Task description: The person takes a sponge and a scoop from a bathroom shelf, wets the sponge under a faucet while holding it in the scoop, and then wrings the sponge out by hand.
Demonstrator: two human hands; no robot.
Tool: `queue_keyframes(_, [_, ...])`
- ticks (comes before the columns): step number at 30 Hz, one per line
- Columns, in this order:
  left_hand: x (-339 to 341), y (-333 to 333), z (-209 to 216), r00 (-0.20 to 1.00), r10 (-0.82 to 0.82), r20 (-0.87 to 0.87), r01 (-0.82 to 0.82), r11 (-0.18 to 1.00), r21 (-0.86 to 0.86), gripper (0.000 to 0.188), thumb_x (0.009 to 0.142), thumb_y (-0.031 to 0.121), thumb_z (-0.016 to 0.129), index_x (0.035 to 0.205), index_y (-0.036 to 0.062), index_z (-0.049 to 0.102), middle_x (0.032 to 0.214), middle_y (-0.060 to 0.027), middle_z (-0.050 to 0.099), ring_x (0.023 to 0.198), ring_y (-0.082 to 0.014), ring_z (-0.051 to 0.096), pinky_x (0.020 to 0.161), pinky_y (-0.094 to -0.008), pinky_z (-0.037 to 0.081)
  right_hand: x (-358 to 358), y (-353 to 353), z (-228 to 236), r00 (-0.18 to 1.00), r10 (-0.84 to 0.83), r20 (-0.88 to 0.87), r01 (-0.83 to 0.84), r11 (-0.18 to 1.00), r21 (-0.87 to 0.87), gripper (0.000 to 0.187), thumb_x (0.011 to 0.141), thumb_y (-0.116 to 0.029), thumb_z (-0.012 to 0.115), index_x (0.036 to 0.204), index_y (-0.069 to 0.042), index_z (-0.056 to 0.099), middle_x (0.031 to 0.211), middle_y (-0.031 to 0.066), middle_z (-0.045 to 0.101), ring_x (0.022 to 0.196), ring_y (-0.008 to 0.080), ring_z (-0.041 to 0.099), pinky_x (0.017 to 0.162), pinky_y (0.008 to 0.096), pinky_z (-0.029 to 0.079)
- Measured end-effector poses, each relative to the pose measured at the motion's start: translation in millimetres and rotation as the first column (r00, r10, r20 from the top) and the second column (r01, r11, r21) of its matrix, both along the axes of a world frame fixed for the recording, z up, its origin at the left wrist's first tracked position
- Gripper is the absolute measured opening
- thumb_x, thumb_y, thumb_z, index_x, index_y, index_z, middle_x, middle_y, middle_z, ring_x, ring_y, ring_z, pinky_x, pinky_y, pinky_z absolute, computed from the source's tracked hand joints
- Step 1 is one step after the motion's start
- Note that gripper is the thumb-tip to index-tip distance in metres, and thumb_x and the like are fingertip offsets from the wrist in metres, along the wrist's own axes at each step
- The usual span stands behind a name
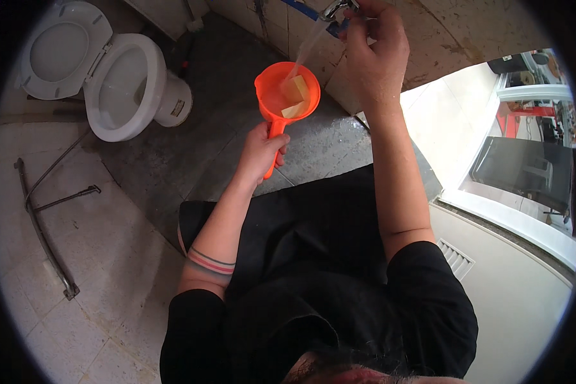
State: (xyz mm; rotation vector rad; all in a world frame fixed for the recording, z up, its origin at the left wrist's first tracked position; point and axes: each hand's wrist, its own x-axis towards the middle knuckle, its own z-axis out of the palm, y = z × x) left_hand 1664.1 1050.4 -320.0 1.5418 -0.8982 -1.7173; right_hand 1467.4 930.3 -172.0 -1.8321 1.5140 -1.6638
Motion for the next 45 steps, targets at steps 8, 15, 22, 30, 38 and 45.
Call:
queue_keyframes(8, [3,-1,-7,0.999,-0.03,0.024,0.03,1.0,0.002,0.019,0.098,0.015,0.069,0.11,0.0022,0.063,0.076,-0.0035,0.063,0.054,-0.0113,0.058,0.048,-0.029,0.047,0,0,-1,0.999,0.027,0.047,-0.027,1.0,-0.003,0.019,0.1,0.001,0.06,0.118,0.004,0.063,0.102,0.0156,0.071,0.089,0.0214,0.068,0.077,0.0346,0.055])
queue_keyframes(15, [5,-2,-14,0.995,-0.046,0.086,0.045,0.999,0.016,0.023,0.098,0.015,0.068,0.114,0.0009,0.062,0.076,-0.0043,0.062,0.05,-0.0116,0.055,0.046,-0.0294,0.045,5,1,-6,0.991,0.065,0.115,-0.072,0.996,0.056,0.022,0.1,0.004,0.057,0.122,0.001,0.056,0.107,0.014,0.065,0.091,0.0198,0.067,0.079,0.0332,0.058])
queue_keyframes(22, [7,-1,-14,0.995,-0.043,0.087,0.041,0.999,0.021,0.023,0.098,0.016,0.067,0.115,0.0016,0.062,0.076,-0.0044,0.062,0.048,-0.0114,0.054,0.045,-0.0289,0.043,13,4,-12,0.95,0.156,0.271,-0.178,0.982,0.058,0.03,0.1,0.006,0.053,0.13,0.001,0.05,0.117,0.015,0.063,0.099,0.0193,0.067,0.081,0.0331,0.059])
queue_keyframes(30, [4,2,-7,0.994,-0.044,0.097,0.043,0.999,0.016,0.019,0.099,0.016,0.067,0.111,0.0027,0.061,0.075,-0.004,0.061,0.048,-0.0109,0.053,0.045,-0.0285,0.043,11,4,-17,0.908,0.206,0.364,-0.241,0.969,0.052,0.029,0.102,0.006,0.049,0.13,0.001,0.051,0.117,0.0141,0.063,0.1,0.019,0.067,0.082,0.0328,0.059])
queue_keyframes(38, [4,2,-10,0.995,-0.049,0.086,0.049,0.999,-0.001,0.025,0.096,0.014,0.066,0.115,-0.0017,0.061,0.075,-0.0063,0.063,0.048,-0.0125,0.056,0.046,-0.0306,0.046,8,5,-11,0.908,0.187,0.376,-0.227,0.972,0.065,0.026,0.103,0.005,0.049,0.129,0.001,0.052,0.116,0.0135,0.063,0.096,0.0173,0.065,0.082,0.0322,0.058])
queue_keyframes(45, [2,3,-9,0.99,-0.049,0.129,0.047,0.999,0.016,0.027,0.097,0.015,0.067,0.117,-0.0014,0.061,0.075,-0.0057,0.062,0.049,-0.0118,0.055,0.045,-0.03,0.045,22,5,-25,0.939,0.185,0.292,-0.183,0.983,-0.031,0.033,0.098,0.007,0.054,0.129,-0.001,0.051,0.114,0.0141,0.062,0.094,0.0185,0.065,0.08,0.0313,0.055])
